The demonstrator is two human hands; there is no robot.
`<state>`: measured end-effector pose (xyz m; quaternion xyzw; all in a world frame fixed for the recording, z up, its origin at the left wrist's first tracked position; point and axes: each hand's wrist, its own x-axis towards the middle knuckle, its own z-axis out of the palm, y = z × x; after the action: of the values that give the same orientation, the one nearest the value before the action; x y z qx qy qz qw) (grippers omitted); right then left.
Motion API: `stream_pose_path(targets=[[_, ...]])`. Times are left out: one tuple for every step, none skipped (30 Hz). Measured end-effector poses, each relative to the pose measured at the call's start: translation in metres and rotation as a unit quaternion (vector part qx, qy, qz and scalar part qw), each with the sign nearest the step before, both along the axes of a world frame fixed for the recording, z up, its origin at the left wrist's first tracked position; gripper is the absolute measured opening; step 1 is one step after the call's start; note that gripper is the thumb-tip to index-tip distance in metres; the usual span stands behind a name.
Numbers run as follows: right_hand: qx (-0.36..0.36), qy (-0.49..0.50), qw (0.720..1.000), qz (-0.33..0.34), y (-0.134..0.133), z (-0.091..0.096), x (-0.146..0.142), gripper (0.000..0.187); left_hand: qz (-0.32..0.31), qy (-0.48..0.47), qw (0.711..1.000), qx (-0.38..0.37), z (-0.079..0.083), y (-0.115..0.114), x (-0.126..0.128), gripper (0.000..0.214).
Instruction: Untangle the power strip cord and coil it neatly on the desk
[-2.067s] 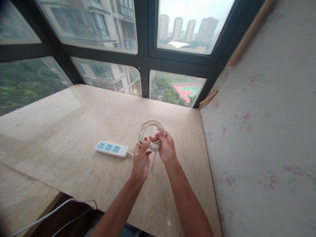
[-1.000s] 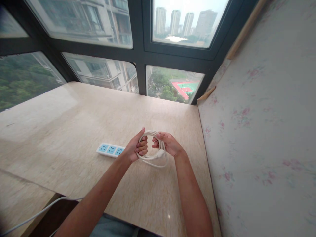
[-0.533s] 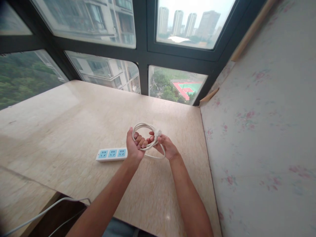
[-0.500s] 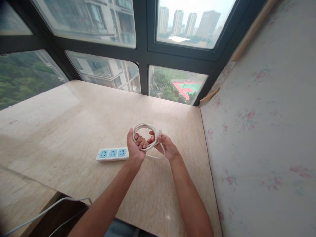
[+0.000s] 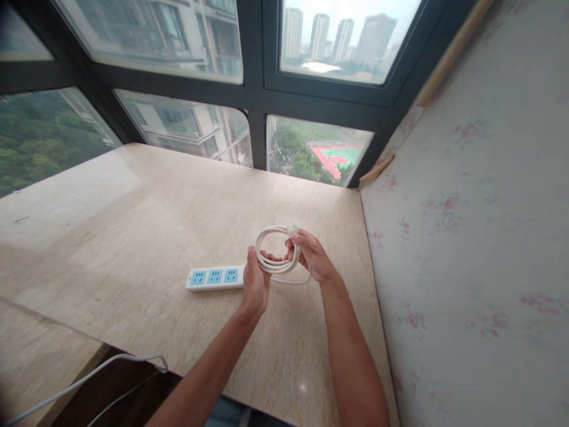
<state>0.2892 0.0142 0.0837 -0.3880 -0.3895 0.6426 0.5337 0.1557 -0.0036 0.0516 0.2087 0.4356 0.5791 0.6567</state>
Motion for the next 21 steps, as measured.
stream_pose_path(targets=[[0.004,0.012,1.0,-0.007,0.0,-0.002,0.003,0.031,-0.022,0.048,0.998,0.016,-0.004,-0.001,-0.002,0.055],[0.003,0.026,0.999,-0.018,0.001,-0.004,0.006,0.031,-0.045,0.105,0.993,0.038,-0.007,-0.002,-0.005,0.055],[-0.004,0.04,0.999,-0.031,0.002,-0.007,0.009,0.031,-0.068,0.168,0.981,0.065,-0.011,-0.002,-0.01,0.053],[-0.015,0.053,0.997,-0.044,0.004,-0.01,0.011,0.031,-0.082,0.234,0.964,0.099,-0.014,-0.003,-0.015,0.049],[-0.027,0.065,0.996,-0.057,0.005,-0.013,0.014,0.032,-0.087,0.301,0.94,0.139,-0.016,-0.003,-0.022,0.043],[-0.037,0.074,0.994,-0.07,0.006,-0.017,0.017,0.033,-0.083,0.364,0.91,0.182,-0.018,-0.002,-0.031,0.038],[-0.045,0.081,0.993,-0.079,0.007,-0.02,0.02,0.034,-0.072,0.421,0.876,0.226,-0.02,-0.002,-0.04,0.033],[-0.049,0.085,0.992,-0.083,0.008,-0.023,0.022,0.034,-0.059,0.47,0.841,0.263,-0.021,-0.001,-0.049,0.031],[-0.051,0.088,0.991,-0.083,0.009,-0.025,0.024,0.034,-0.046,0.512,0.808,0.288,-0.022,0.0,-0.059,0.031],[-0.052,0.09,0.992,-0.078,0.009,-0.027,0.027,0.033,-0.034,0.547,0.781,0.3,-0.022,-0.001,-0.069,0.034],[-0.054,0.091,0.992,-0.07,0.008,-0.028,0.029,0.033,-0.026,0.577,0.759,0.299,-0.021,-0.002,-0.078,0.039],[-0.056,0.09,0.993,-0.06,0.007,-0.03,0.031,0.032,-0.016,0.601,0.746,0.288,-0.02,-0.005,-0.087,0.046],[-0.057,0.088,0.993,-0.049,0.007,-0.03,0.033,0.031,-0.001,0.617,0.74,0.269,-0.019,-0.01,-0.094,0.054],[-0.057,0.085,0.994,-0.038,0.006,-0.031,0.035,0.03,0.019,0.622,0.744,0.242,-0.018,-0.017,-0.101,0.061],[-0.056,0.082,0.995,-0.026,0.005,-0.031,0.036,0.028,0.045,0.613,0.761,0.208,-0.016,-0.027,-0.106,0.066],[-0.055,0.078,0.995,-0.017,0.004,-0.031,0.036,0.026,0.07,0.584,0.791,0.168,-0.015,-0.037,-0.11,0.07],[-0.054,0.076,0.996,-0.009,0.003,-0.031,0.036,0.024,0.082,0.529,0.836,0.117,-0.014,-0.048,-0.112,0.07],[-0.054,0.075,0.996,-0.002,0.002,-0.031,0.036,0.023,0.085,0.447,0.889,0.048,-0.012,-0.059,-0.113,0.067],[-0.055,0.077,0.995,0.003,0.002,-0.031,0.035,0.022,0.075,0.349,0.934,-0.031,-0.01,-0.068,-0.113,0.061],[-0.057,0.081,0.995,0.006,0.002,-0.032,0.034,0.022,0.059,0.25,0.961,-0.104,-0.008,-0.075,-0.112,0.054],[-0.06,0.089,0.994,0.008,0.002,-0.032,0.034,0.022,0.043,0.158,0.973,-0.16,-0.005,-0.079,-0.11,0.046]])
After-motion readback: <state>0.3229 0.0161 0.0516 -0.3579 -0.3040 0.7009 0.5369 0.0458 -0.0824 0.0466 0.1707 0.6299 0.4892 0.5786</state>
